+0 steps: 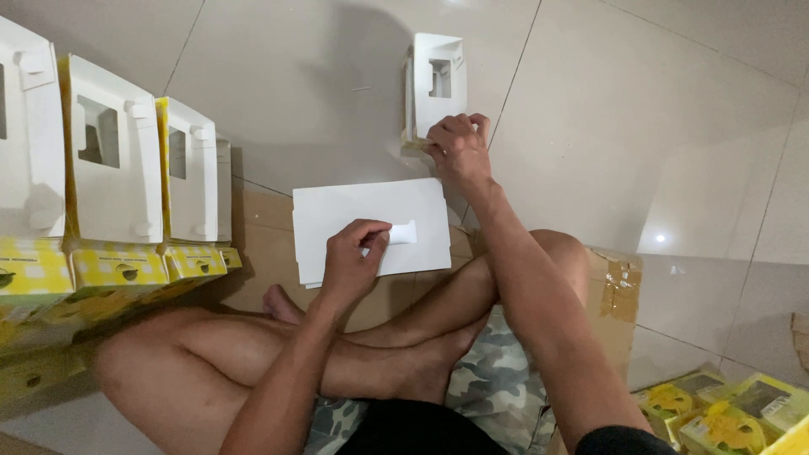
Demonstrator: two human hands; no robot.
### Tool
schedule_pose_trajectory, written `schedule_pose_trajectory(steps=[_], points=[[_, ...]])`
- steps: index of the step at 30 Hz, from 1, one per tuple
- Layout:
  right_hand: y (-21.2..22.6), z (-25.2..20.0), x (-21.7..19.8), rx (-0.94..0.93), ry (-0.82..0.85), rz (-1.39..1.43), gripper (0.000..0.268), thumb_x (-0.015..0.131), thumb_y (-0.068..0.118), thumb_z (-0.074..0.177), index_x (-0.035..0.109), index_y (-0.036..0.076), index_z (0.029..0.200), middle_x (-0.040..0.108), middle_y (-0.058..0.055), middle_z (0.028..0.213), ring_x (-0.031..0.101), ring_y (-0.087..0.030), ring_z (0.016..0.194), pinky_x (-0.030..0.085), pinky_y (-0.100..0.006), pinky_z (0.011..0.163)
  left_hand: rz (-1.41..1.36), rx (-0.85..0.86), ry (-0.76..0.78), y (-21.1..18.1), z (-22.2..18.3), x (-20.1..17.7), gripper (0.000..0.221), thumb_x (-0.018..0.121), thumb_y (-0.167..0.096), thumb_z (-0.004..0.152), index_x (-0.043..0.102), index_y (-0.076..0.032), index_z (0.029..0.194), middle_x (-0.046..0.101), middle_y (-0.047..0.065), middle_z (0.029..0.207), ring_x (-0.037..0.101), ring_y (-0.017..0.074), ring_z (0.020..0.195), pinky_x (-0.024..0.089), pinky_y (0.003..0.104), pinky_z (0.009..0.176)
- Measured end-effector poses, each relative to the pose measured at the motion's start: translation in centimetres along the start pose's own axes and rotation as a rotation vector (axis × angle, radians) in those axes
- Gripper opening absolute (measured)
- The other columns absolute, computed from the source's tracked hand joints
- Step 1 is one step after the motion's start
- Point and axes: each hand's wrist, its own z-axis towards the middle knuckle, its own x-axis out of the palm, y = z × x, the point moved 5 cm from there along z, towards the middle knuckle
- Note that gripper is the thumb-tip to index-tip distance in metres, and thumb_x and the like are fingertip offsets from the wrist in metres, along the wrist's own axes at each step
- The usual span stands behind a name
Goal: Assembling small cardboard boxes by folding flat templates.
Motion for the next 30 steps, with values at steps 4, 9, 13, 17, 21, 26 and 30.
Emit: schedule_pose_trajectory(steps=[4, 9, 13, 17, 21, 26, 30], points=[[5.8, 0.8, -7.7, -0.033, -0.125, 0.359, 0.018, 0.087, 0.023, 0.088, 0.069, 0.022, 0.091, 0.068, 0.007, 0.095, 0.062, -0.016, 0.098, 0.027, -0.047, 0.102, -0.138, -0.057, -0.106, -0.1, -0.1, -1.0, 0.023, 0.063, -0.012, 0.103, 0.071, -0.006, 0.124, 0.073, 0.016, 0.107, 0.069, 0.0232, 0.093, 0.057, 0.039, 0.085], [15.2, -2.6, -10.5, -0.177, -0.009, 0.664, 0.007, 0.08, 0.018, 0.091, 0.074, 0.016, 0.095, 0.074, -0.001, 0.097, 0.069, -0.02, 0.093, 0.025, -0.05, 0.104, -0.925, -0.119, -0.047, -2.2, 0.6, -1.3, 0.08, 0.045, -0.058, 0.102, 0.009, -0.02, 0.163, 0.051, 0.012, 0.142, 0.065, 0.0193, 0.113, 0.062, 0.033, 0.087], [17.1, -2.8, -10.8, -0.26, 0.089, 0.638, 0.013, 0.082, 0.007, 0.087, 0.08, 0.013, 0.098, 0.078, -0.008, 0.099, 0.074, -0.023, 0.093, 0.032, -0.05, 0.101, -0.939, -0.141, -0.123, 3.1, 1.6, -1.1, 0.067, 0.043, -0.053, 0.105, 0.025, -0.019, 0.16, 0.061, 0.017, 0.131, 0.07, 0.0238, 0.102, 0.063, 0.034, 0.082], [16.6, -2.2, -11.6, -0.169, 0.038, 0.847, 0.02, 0.073, -0.003, 0.091, 0.079, 0.01, 0.105, 0.077, -0.01, 0.102, 0.076, -0.029, 0.091, 0.055, -0.04, 0.084, -0.984, -0.218, -0.167, 4.3, 1.7, -1.0, 0.066, 0.039, -0.064, 0.103, 0.049, -0.014, 0.146, 0.072, 0.014, 0.117, 0.074, 0.0187, 0.088, 0.064, 0.028, 0.069], [16.9, -2.0, -11.5, -0.17, 0.168, 0.896, 0.031, 0.067, -0.006, 0.094, 0.077, 0.012, 0.118, 0.075, -0.012, 0.103, 0.072, -0.025, 0.081, 0.055, -0.032, 0.066, -0.907, -0.2, -0.143, 5.4, 1.9, 0.0, 0.075, 0.036, -0.068, 0.102, 0.044, -0.012, 0.151, 0.073, 0.015, 0.111, 0.073, 0.0195, 0.083, 0.065, 0.028, 0.066], [17.8, -1.9, -12.4, -0.181, 0.291, 0.901, 0.029, 0.064, -0.006, 0.095, 0.075, 0.008, 0.119, 0.074, -0.018, 0.104, 0.071, -0.029, 0.081, 0.056, -0.035, 0.066, -0.876, -0.163, -0.101, 5.6, 1.9, 0.1, 0.078, 0.026, -0.069, 0.103, 0.037, -0.013, 0.155, 0.072, 0.016, 0.113, 0.072, 0.0206, 0.086, 0.064, 0.031, 0.07], [19.4, -2.2, -12.6, -0.159, 0.389, 0.923, 0.039, 0.062, -0.003, 0.095, 0.065, 0.011, 0.131, 0.067, -0.02, 0.116, 0.068, -0.034, 0.09, 0.057, -0.043, 0.073, -0.943, -0.14, -0.042, 2.5, 1.3, 0.6, 0.079, 0.02, -0.072, 0.101, 0.043, -0.019, 0.154, 0.073, 0.013, 0.118, 0.073, 0.0224, 0.095, 0.063, 0.032, 0.079]])
